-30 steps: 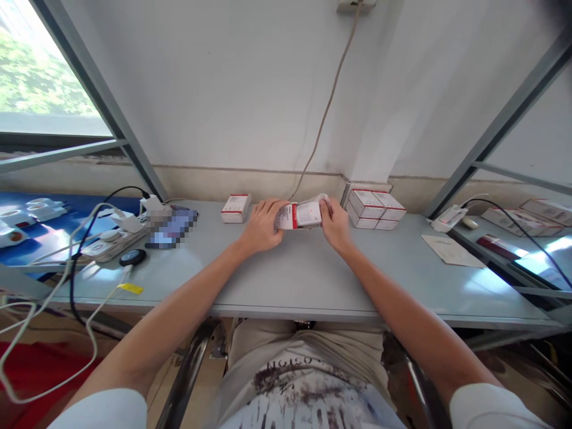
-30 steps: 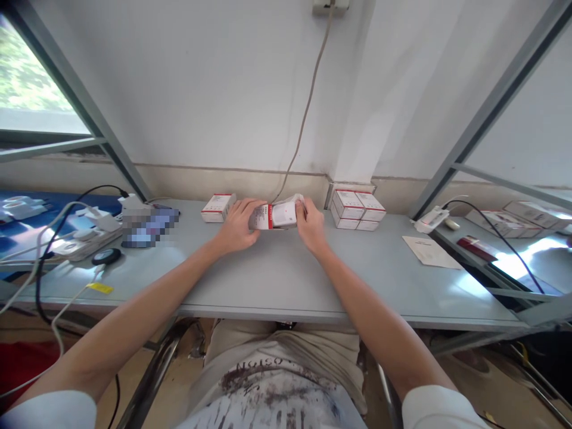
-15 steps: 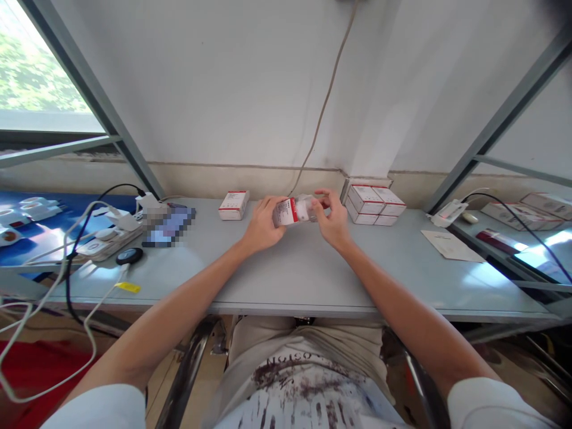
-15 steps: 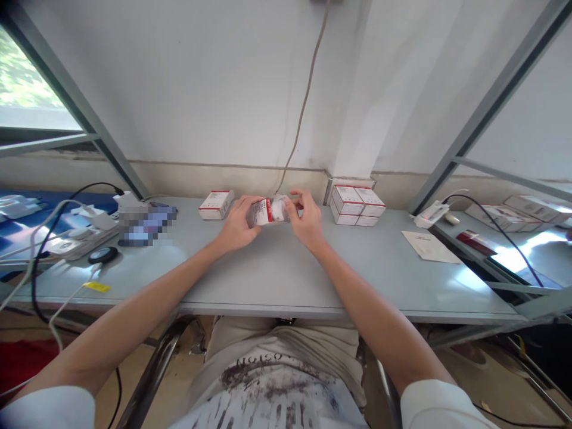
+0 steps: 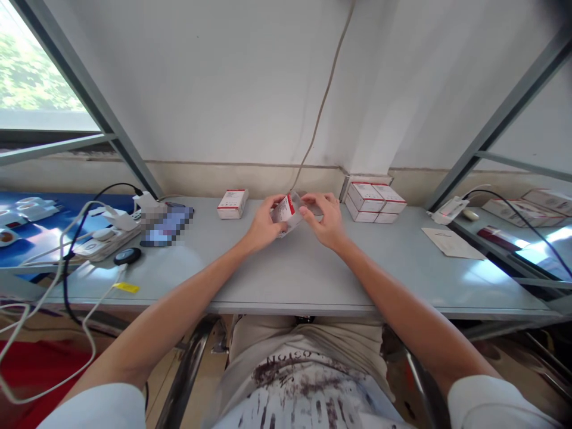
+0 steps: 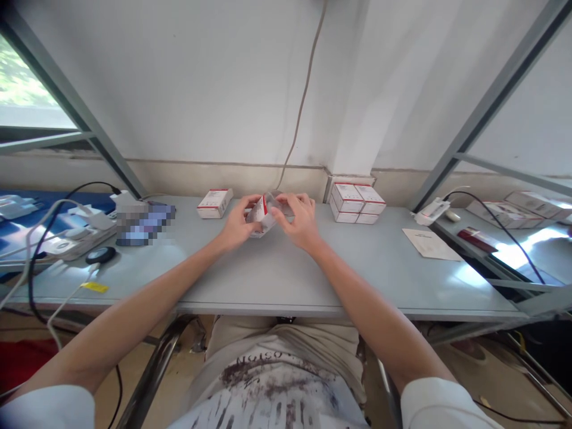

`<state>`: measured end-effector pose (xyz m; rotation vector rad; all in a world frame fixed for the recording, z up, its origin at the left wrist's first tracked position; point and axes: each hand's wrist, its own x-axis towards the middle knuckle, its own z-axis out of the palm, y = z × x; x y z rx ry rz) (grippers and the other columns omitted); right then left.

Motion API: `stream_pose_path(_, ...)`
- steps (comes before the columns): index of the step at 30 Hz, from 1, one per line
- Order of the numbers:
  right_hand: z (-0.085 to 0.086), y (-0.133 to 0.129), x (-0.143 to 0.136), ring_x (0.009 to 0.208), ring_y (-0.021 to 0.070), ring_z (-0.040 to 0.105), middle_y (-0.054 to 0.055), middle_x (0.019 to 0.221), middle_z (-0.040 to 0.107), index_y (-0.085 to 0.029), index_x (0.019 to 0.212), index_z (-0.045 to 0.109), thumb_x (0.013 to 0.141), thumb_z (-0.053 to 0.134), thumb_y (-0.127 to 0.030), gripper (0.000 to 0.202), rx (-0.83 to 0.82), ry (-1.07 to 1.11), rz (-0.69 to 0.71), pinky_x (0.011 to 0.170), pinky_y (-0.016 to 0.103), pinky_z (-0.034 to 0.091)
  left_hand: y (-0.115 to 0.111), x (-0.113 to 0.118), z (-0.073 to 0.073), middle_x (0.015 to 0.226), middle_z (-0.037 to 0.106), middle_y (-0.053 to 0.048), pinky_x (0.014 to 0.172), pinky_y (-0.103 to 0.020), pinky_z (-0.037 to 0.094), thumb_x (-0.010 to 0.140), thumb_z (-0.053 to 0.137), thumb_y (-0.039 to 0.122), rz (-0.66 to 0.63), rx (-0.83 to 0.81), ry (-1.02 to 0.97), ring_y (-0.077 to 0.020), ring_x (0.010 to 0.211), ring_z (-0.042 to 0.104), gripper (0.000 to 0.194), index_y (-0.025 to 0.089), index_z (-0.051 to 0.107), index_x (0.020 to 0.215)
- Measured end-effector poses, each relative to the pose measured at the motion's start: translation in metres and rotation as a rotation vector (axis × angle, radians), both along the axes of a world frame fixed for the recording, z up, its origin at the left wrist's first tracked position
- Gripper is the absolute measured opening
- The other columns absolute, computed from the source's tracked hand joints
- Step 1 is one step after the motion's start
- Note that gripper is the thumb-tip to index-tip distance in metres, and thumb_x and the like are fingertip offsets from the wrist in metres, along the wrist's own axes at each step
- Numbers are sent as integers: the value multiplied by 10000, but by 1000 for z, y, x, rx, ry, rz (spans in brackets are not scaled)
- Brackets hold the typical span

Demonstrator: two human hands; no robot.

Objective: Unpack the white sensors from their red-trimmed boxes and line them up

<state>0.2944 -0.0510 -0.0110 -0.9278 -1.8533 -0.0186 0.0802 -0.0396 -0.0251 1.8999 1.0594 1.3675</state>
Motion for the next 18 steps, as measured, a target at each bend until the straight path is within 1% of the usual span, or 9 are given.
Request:
stream_pose_path(3, 3, -2, 0, 1113, 310, 624, 96, 1185, 732, -272, 1173, 685, 1017, 558, -701, 473, 10, 8, -5, 1050, 513, 463, -1, 0, 0, 1401, 657, -87, 956, -417, 564, 678, 753, 193, 20, 3, 11, -282, 1264, 602, 698, 253, 581, 1352)
stream_pose_path(8, 3, -2, -3, 1194, 346, 599, 120, 1241, 660, -287, 1210, 668, 919, 669, -779, 572, 58, 41, -61, 1082, 556, 477, -8, 3, 0, 1509, 584, -108, 972, -422, 563, 770, 767, 220, 32, 88, 66, -268, 1283, 594, 714, 280, 496, 1427)
stream_pose_path(14, -1, 6, -2, 1174, 339, 581, 131, 1242, 627, -275, 1111, 657, 952, 656, -747, 498, 102, 85, -153, 1071, 566, 488, -13, 8, -3, 1540, 536, -122, 973, -433, 566, 765, 796, 215, 41, 103, 87, -272, 1294, 595, 846, 306, 402, 1508)
stream_pose_path(18, -2, 9, 1, 1179, 340, 574, 134, 1231, 617, -272, 1176, 624, 939, 685, -732, 521, 91, 104, -158, 1071, 580, 495, -14, 9, -6, 1564, 504, -137, 994, -445, 567, 783, 811, 246, 63, 107, 112, -281, 1319, 579, 934, 308, 318, 1574)
